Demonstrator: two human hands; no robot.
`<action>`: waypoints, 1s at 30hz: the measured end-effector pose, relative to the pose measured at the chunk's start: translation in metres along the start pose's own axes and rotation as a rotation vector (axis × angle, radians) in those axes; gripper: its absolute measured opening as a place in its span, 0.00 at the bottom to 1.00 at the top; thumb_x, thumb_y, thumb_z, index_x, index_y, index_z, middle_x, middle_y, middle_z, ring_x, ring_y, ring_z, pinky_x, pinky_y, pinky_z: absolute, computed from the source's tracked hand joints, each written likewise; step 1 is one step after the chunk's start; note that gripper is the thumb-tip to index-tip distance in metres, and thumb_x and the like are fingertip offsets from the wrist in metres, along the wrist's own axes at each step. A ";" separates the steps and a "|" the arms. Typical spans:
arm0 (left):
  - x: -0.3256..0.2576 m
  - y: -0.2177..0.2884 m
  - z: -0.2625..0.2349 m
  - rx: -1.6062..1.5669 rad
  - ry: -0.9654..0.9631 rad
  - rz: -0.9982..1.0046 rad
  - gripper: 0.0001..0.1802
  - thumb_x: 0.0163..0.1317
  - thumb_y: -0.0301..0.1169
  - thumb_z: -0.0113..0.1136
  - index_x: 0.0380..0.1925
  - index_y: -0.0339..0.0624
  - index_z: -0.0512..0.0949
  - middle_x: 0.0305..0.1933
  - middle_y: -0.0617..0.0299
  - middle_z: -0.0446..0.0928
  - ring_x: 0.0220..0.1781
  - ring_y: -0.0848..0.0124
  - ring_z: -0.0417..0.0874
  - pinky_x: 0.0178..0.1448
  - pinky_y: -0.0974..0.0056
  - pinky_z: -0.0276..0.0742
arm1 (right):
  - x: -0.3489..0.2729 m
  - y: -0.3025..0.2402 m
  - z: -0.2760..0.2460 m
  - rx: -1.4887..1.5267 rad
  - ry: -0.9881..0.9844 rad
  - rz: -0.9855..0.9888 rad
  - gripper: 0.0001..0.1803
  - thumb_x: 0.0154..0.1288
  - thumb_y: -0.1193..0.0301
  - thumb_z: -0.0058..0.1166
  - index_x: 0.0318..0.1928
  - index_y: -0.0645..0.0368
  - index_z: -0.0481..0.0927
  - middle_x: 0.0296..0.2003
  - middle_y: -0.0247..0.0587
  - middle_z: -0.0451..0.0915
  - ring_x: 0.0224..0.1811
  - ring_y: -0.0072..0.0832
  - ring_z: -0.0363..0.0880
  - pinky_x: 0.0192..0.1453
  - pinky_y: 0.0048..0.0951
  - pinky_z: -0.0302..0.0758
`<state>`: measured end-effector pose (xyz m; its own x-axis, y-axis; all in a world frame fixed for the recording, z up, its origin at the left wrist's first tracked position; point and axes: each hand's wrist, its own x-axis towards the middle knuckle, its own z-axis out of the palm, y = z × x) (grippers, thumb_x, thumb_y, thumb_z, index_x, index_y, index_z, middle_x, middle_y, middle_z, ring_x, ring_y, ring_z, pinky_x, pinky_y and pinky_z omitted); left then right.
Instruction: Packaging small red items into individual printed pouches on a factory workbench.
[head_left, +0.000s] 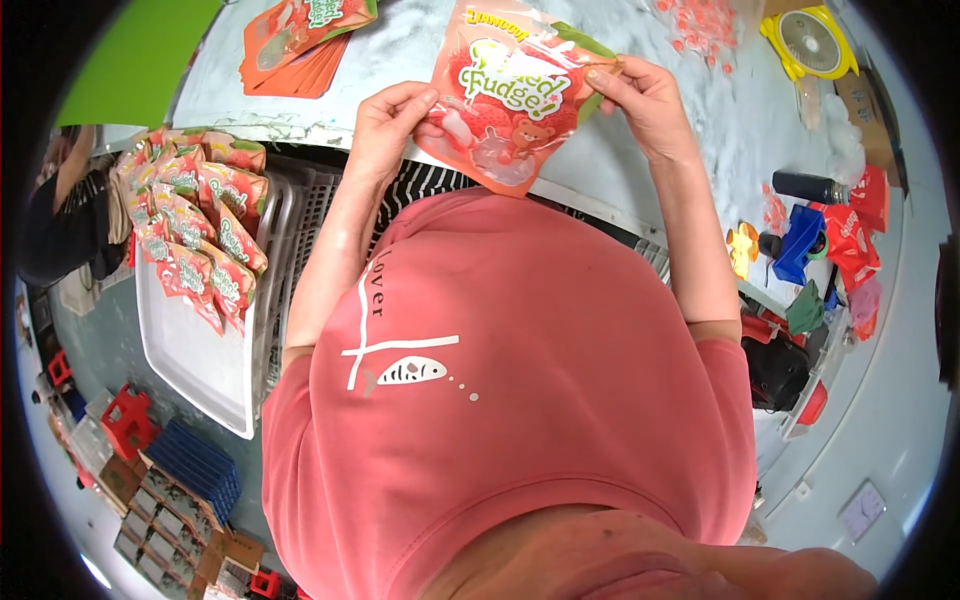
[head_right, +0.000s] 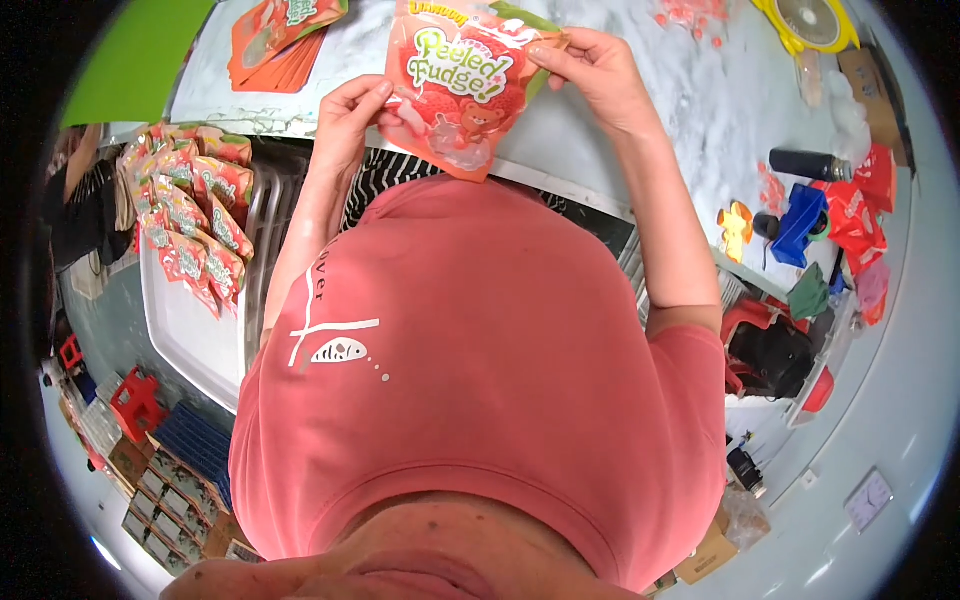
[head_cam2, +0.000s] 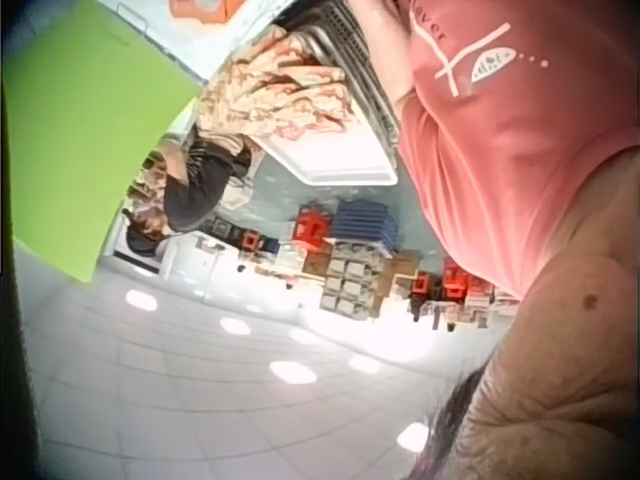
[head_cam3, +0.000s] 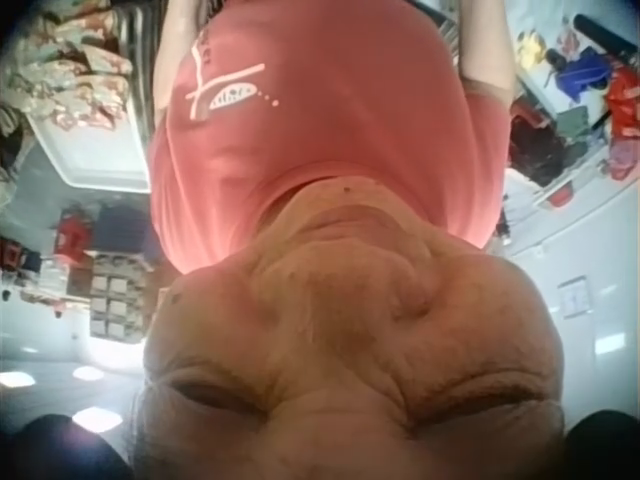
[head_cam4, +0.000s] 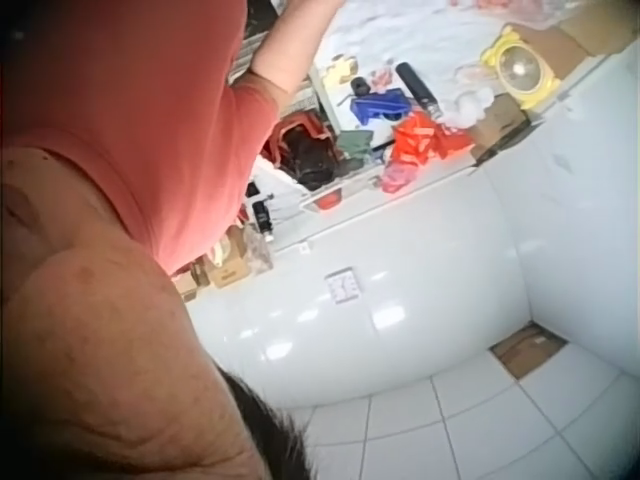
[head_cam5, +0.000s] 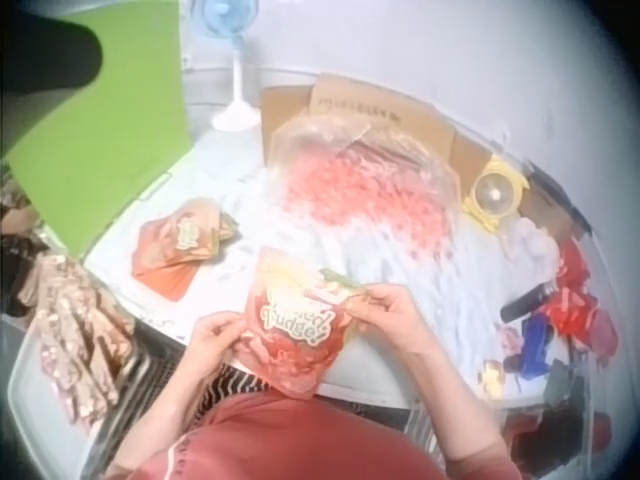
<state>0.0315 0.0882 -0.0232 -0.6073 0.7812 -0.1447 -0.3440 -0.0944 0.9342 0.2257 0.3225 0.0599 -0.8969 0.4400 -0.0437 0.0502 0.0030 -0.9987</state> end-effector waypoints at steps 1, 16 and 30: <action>-0.001 0.004 -0.004 0.042 0.005 0.024 0.09 0.67 0.29 0.61 0.42 0.34 0.82 0.32 0.61 0.83 0.27 0.77 0.82 0.33 0.74 0.80 | 0.003 0.006 0.001 -0.001 -0.007 -0.003 0.09 0.65 0.70 0.62 0.42 0.63 0.85 0.31 0.30 0.83 0.30 0.15 0.74 0.37 0.18 0.71; -0.050 0.016 -0.043 0.391 0.329 0.310 0.11 0.70 0.33 0.58 0.44 0.38 0.82 0.30 0.67 0.80 0.29 0.81 0.79 0.33 0.73 0.77 | 0.037 0.014 0.066 -0.130 0.013 -0.086 0.13 0.66 0.73 0.60 0.48 0.69 0.82 0.33 0.33 0.83 0.30 0.17 0.74 0.33 0.20 0.68; -0.219 0.117 -0.281 0.725 1.194 0.479 0.13 0.66 0.34 0.62 0.45 0.37 0.84 0.36 0.67 0.83 0.37 0.81 0.78 0.42 0.74 0.74 | 0.046 0.099 0.084 0.269 -0.055 0.388 0.10 0.72 0.69 0.56 0.42 0.65 0.80 0.26 0.30 0.77 0.24 0.15 0.71 0.30 0.17 0.70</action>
<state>-0.0773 -0.2672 0.0259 -0.8977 -0.2280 0.3771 0.2620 0.4119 0.8728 0.1529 0.2674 -0.0435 -0.8566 0.3147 -0.4090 0.2771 -0.3881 -0.8790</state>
